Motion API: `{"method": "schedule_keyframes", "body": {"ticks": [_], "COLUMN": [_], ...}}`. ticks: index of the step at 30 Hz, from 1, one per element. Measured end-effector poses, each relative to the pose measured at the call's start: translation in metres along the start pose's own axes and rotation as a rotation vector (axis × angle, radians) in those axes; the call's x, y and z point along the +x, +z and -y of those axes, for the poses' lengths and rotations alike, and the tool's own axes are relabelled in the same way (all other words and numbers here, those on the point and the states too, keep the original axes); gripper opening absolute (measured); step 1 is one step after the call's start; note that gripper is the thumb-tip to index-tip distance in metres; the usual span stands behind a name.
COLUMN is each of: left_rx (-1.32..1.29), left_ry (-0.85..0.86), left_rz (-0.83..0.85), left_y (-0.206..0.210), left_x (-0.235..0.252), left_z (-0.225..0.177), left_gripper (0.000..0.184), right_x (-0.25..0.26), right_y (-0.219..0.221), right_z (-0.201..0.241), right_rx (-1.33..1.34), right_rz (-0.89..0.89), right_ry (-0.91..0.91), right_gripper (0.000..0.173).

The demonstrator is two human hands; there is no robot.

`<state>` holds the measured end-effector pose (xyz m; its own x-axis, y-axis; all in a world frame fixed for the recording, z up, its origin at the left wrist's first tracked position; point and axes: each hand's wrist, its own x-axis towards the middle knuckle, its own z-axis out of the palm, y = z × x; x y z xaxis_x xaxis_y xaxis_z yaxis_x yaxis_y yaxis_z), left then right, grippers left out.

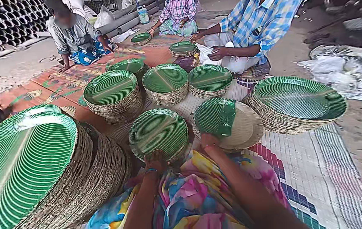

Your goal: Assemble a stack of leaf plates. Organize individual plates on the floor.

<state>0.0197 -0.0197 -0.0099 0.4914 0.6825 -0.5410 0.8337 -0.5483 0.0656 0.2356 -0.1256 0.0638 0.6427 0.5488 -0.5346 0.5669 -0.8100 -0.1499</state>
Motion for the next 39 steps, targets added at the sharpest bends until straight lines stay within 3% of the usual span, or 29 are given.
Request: {"method": "schedule_keyframes", "body": {"ticks": [2, 4, 6, 8, 10, 13, 15, 17, 20, 21, 23, 26, 27, 28, 29, 31, 32, 34, 36, 39], "left_rx": [-0.013, -0.018, -0.017, -0.007, 0.003, 0.004, -0.004, -0.003, -0.012, -0.016, -0.011, -0.003, -0.001, 0.003, 0.011, 0.021, 0.019, 0.018, 0.019, -0.002], "left_ry": [0.012, 0.022, 0.022, 0.023, 0.023, 0.023, 0.022, 0.024, 0.031, 0.028, 0.020, 0.016, 0.017, 0.022, 0.026, 0.029, 0.032, 0.031, 0.032, 0.039], "left_rz": [-0.007, -0.005, 0.010, 0.011, 0.011, 0.023, 0.051, 0.054, 0.030, 0.025, 0.020, 0.029, 0.044, 0.058, 0.064, 0.071, 0.069, 0.069, 0.070, 0.052], "left_y": [0.000, -0.002, -0.002, -0.001, 0.000, 0.000, -0.003, -0.005, -0.002, -0.002, -0.001, 0.000, -0.001, -0.002, -0.003, -0.008, -0.008, -0.007, -0.007, -0.005], "left_x": [-0.001, 0.000, -0.001, 0.000, 0.004, 0.007, 0.006, 0.005, 0.004, 0.003, 0.001, 0.004, 0.004, 0.004, 0.004, 0.005, 0.004, 0.001, 0.002, 0.002], "left_z": [0.001, 0.001, 0.001, 0.002, 0.005, 0.002, 0.000, -0.001, 0.000, 0.001, 0.002, 0.003, 0.001, 0.001, 0.000, 0.000, 0.000, 0.001, -0.001, 0.002], "left_gripper": [0.076, 0.075, 0.075, 0.075, 0.076, 0.079, 0.081, 0.081, 0.080, 0.079, 0.078, 0.080, 0.080, 0.081, 0.080, 0.080, 0.080, 0.083, 0.082, 0.081], "right_x": [-0.012, 0.008, 0.038, 0.048, 0.042, 0.008, -0.002, 0.015, 0.076, 0.094, 0.105, 0.102, 0.094, 0.084, 0.074, 0.055, 0.045, 0.026, 0.012, 0.006], "right_y": [-0.014, -0.023, -0.027, -0.030, -0.033, -0.062, -0.078, -0.069, -0.037, -0.032, -0.039, -0.072, -0.076, -0.070, -0.057, -0.034, -0.021, 0.000, 0.003, -0.009], "right_z": [0.006, -0.005, -0.034, -0.073, -0.113, -0.149, -0.148, -0.132, -0.127, -0.137, -0.172, -0.214, -0.215, -0.210, -0.202, -0.179, -0.163, -0.139, -0.130, -0.122], "right_rx": [-0.041, -0.061, -0.118, -0.183, -0.186, -0.073, 0.007, 0.045, -0.075, -0.073, 0.118, 0.720, 0.785, 0.748, 0.620, 0.262, 0.093, -0.162, -0.272, -0.349], "right_rz": [-0.092, -0.169, -0.087, 0.030, 0.057, -0.116, -0.252, -0.315, -0.114, -0.073, -0.207, -0.683, -0.770, -0.772, -0.679, -0.298, -0.109, 0.067, 0.046, 0.099], "right_ry": [-0.092, -0.224, -0.220, -0.068, 0.131, 0.417, 0.458, 0.219, -0.316, -0.332, -0.030, 0.560, 0.597, 0.492, 0.279, -0.198, -0.320, -0.341, -0.277, -0.281], "right_gripper": [0.037, 0.046, 0.058, 0.066, 0.062, 0.054, 0.054, 0.051, 0.064, 0.070, 0.067, 0.059, 0.056, 0.053, 0.053, 0.063, 0.072, 0.066, 0.046, 0.033]}}
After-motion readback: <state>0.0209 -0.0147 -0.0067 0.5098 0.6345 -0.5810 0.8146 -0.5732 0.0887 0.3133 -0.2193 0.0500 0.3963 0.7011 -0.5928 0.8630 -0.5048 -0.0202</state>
